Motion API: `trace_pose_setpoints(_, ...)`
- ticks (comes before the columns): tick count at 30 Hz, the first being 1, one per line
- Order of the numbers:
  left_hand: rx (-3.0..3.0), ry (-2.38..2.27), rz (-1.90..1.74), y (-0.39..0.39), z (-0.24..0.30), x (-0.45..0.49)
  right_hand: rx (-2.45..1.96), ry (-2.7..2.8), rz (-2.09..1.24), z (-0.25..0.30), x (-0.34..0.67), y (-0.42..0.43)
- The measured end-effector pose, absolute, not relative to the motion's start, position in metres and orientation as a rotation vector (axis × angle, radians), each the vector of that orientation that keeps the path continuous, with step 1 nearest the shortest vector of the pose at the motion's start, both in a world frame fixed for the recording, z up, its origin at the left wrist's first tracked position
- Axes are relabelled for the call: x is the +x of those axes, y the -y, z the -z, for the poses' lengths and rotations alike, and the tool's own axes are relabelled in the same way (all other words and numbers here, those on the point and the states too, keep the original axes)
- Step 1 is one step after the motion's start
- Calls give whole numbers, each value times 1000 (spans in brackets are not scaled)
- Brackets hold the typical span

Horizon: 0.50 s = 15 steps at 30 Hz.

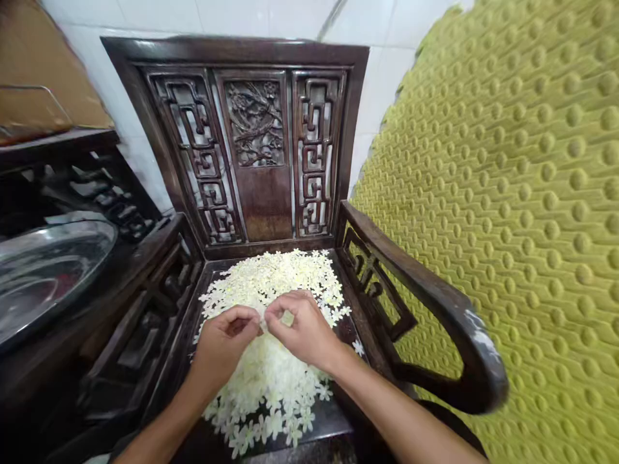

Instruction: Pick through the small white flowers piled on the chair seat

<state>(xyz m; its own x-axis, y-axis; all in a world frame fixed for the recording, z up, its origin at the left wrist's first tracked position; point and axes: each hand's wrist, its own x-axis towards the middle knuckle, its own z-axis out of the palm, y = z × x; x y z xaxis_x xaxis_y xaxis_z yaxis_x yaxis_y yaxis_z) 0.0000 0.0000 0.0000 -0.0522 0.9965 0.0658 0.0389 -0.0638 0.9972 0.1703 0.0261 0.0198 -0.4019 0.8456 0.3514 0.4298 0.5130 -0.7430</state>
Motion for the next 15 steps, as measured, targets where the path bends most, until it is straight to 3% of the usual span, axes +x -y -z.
trace_pose_setpoints(15,1309,-1176,-1326,0,-3,0,-1083,1990,-615,-18,170,-29)
